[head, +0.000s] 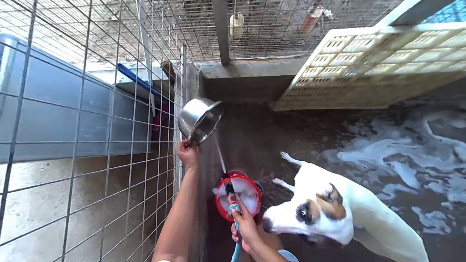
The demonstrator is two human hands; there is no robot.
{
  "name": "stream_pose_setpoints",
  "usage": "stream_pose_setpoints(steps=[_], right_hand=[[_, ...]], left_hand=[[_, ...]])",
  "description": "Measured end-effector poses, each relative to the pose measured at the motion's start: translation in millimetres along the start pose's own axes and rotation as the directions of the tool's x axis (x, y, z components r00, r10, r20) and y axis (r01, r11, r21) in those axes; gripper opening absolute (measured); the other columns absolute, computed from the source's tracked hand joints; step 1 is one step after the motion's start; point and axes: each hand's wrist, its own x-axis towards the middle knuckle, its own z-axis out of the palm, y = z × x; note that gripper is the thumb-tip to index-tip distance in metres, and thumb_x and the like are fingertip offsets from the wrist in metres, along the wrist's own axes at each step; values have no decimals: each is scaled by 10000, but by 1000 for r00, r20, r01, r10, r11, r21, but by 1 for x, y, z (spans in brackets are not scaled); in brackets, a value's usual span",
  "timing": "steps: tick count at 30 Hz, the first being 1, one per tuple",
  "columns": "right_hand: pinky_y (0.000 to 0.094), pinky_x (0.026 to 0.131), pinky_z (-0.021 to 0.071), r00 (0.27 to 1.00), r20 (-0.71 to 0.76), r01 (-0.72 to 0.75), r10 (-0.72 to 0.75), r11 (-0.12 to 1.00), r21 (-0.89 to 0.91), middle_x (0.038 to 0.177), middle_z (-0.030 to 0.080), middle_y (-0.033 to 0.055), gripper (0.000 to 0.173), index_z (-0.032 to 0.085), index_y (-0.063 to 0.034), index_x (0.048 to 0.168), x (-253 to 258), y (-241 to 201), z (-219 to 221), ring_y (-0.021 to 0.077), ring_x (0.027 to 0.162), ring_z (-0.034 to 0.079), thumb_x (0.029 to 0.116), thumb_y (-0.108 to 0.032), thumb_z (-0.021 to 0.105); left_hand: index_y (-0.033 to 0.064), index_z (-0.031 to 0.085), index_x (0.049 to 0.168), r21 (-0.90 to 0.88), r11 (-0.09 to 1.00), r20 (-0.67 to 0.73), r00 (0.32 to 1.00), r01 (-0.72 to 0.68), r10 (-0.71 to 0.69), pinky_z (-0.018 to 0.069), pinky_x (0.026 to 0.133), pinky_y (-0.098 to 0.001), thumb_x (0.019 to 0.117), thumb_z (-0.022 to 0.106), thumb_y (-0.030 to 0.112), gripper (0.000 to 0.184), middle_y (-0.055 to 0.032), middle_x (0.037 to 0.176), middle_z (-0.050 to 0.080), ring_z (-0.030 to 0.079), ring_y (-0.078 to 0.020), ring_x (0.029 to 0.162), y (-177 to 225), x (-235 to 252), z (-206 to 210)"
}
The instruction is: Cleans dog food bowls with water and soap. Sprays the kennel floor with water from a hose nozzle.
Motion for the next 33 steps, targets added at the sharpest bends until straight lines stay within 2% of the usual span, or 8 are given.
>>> stream_pose_setpoints(steps=[5,10,13,16,20,27,31,33], right_hand=[[220,394,402,991,13,132,-132,991,-6,977,629,115,592,197,-171,1642,5,4,-1,64,422,425,1103,-98,429],[218,393,404,984,-53,172,-170,984,38,980,643,115,607,185,-157,1646,10,5,-6,61,419,424,1098,-82,434],[219,403,411,987,-68,151,-147,987,52,991,635,112,623,159,-179,1652,10,5,-11,64,431,432,1099,-90,433],[221,402,421,989,-81,133,-127,988,81,1003,625,107,627,146,-189,1652,8,8,-16,68,433,440,1100,-87,427],[215,400,426,984,-126,138,-125,985,100,1003,628,112,622,123,-175,1652,7,12,-24,63,426,446,1104,-77,398],[203,430,456,971,-195,148,-138,988,38,1044,618,100,606,57,-136,1644,16,21,-48,53,459,487,1105,-56,320],[196,430,471,960,-218,195,-176,978,71,1066,611,99,601,22,-151,1642,29,34,-64,49,462,505,1106,-65,282],[194,426,471,955,-237,200,-176,976,81,1057,634,98,589,24,-159,1641,34,36,-69,47,456,509,1111,-78,268]], left_hand=[[-135,578,1127,16,997,124,990,71,-72,513,830,-310,894,645,-60,253,-153,960,608,587,-147,888,-16,-15,-7],[-161,546,1251,207,971,262,949,119,-172,499,935,-382,961,604,-12,330,-270,1117,628,611,-264,1020,-20,-30,1],[-123,548,1316,364,918,360,885,158,-295,491,1005,-465,980,579,5,361,-301,1215,626,623,-348,1125,-23,-30,18],[-77,495,1397,495,841,418,789,217,-450,514,984,-511,1008,550,32,408,-294,1286,605,626,-379,1157,-46,-29,42],[-62,561,1320,617,728,380,696,300,-609,480,1035,-533,967,619,68,380,-288,1280,623,608,-391,1217,-83,-22,78],[-64,539,1364,470,644,290,583,604,-759,490,1000,-573,991,628,107,420,-323,1335,577,587,-427,1227,-170,-29,129],[-59,426,1452,341,627,286,558,700,-779,500,957,-565,1024,575,77,473,-338,1347,550,592,-434,1186,-207,-40,154],[-30,355,1519,298,626,293,555,721,-778,492,989,-573,1027,566,65,544,-344,1388,529,582,-451,1216,-226,-44,163]])
